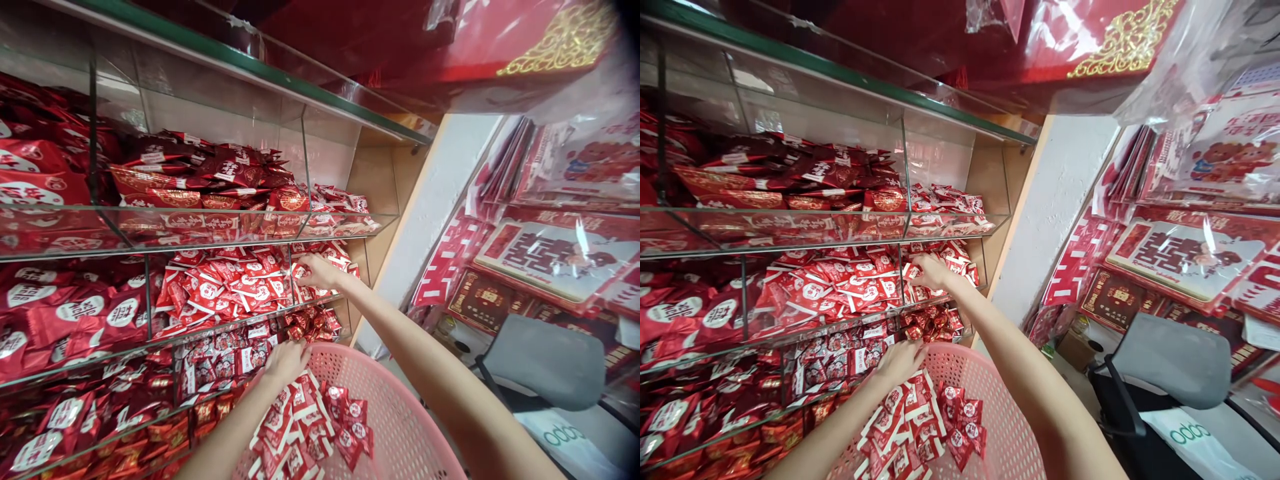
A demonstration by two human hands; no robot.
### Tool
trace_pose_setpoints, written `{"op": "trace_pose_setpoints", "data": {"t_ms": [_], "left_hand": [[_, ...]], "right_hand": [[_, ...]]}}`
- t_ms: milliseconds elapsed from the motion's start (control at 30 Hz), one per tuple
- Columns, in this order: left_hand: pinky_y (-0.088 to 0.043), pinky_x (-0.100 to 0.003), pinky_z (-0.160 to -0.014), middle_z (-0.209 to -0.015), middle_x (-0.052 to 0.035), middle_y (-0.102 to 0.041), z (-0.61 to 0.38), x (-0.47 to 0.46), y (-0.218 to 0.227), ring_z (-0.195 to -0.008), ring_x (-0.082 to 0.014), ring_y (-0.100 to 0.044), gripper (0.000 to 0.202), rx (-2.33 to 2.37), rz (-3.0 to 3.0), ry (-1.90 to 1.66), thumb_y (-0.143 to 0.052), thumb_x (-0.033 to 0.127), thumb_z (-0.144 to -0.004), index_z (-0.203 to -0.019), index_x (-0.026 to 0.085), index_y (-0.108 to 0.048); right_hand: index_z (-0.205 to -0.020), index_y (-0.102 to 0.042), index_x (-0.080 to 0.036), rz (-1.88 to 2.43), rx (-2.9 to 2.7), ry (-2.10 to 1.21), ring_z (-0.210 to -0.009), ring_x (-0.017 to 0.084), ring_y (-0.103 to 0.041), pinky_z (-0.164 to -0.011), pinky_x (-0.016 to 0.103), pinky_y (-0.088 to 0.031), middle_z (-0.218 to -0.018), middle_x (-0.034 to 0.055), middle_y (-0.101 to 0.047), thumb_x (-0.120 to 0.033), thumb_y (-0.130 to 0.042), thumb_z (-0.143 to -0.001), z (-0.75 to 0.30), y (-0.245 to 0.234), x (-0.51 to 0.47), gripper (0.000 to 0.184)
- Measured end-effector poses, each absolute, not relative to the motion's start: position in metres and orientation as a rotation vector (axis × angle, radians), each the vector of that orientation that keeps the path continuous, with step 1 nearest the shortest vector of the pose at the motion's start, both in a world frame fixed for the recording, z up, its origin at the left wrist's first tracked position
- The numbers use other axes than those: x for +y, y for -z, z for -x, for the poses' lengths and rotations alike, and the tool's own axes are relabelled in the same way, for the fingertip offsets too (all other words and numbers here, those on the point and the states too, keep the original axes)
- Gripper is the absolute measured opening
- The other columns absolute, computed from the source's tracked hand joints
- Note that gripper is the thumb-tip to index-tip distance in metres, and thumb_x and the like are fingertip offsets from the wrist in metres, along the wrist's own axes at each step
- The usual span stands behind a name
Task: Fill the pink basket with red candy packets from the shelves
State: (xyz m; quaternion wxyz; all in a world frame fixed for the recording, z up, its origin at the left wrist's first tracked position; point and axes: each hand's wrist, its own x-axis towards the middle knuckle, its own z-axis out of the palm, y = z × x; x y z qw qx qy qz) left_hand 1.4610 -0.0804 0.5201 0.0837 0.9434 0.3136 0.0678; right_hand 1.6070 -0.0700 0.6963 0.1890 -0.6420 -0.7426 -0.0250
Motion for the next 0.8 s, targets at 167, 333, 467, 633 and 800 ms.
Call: {"op": "trace_pose_setpoints", "data": {"t_ms": [167,333,467,633,800], "left_hand": [[-0.045,-0.031,-0.070,-0.086,-0.0082,-0.065,-1.460,-0.082,-0.523,-0.080,-0.0192,-0.061,0.052,0.948,-2.797,-0.178,-0.013,0.046,-0.085,-0.101,0.020,-0.055],[-0.045,-0.032,-0.070,-0.085,-0.0086,-0.065,-1.460,-0.081,-0.523,-0.080,-0.0198,-0.061,0.051,0.938,-2.800,-0.202,-0.014,0.046,-0.085,-0.102,0.020,-0.054],[-0.045,-0.032,-0.068,-0.082,-0.0077,-0.066,-1.461,-0.080,-0.521,-0.077,-0.0198,-0.061,0.053,0.934,-2.810,-0.211,-0.012,0.047,-0.085,-0.099,0.020,-0.055],[-0.045,-0.032,-0.067,-0.084,-0.0079,-0.066,-1.461,-0.080,-0.520,-0.077,-0.0200,-0.061,0.054,0.914,-2.827,-0.202,-0.010,0.047,-0.085,-0.100,0.020,-0.055],[-0.046,-0.033,-0.067,-0.085,-0.0084,-0.065,-1.461,-0.078,-0.516,-0.078,-0.0208,-0.062,0.054,0.902,-2.844,-0.203,-0.010,0.047,-0.085,-0.101,0.021,-0.053]], "right_hand": [[-0.087,-0.059,-0.012,1.643,-1.713,-0.056,-0.074,0.016,-0.055,-0.068,0.027,-0.042,-0.080,0.0035,-0.060,-0.037,-0.060,-0.067,-1.619,-0.705,-0.077,0.032],[-0.076,-0.056,-0.012,1.600,-1.174,-0.548,-0.066,0.013,-0.054,-0.056,0.025,-0.047,-0.073,0.0025,-0.056,-0.038,-0.066,-0.060,-1.621,-0.701,-0.089,0.031],[-0.072,-0.051,-0.015,1.619,-0.972,-0.678,-0.062,0.011,-0.052,-0.051,0.023,-0.048,-0.073,0.0015,-0.054,-0.034,-0.072,-0.053,-1.611,-0.688,-0.091,0.033],[-0.069,-0.048,-0.016,1.781,-0.932,-0.575,-0.056,0.008,-0.047,-0.047,0.021,-0.046,-0.067,-0.0008,-0.051,-0.034,-0.074,-0.049,-1.603,-0.681,-0.089,0.037],[-0.074,-0.049,-0.016,1.735,-0.941,-0.681,-0.054,0.007,-0.045,-0.049,0.020,-0.043,-0.061,-0.0023,-0.049,-0.035,-0.073,-0.052,-1.593,-0.682,-0.087,0.037]]}}
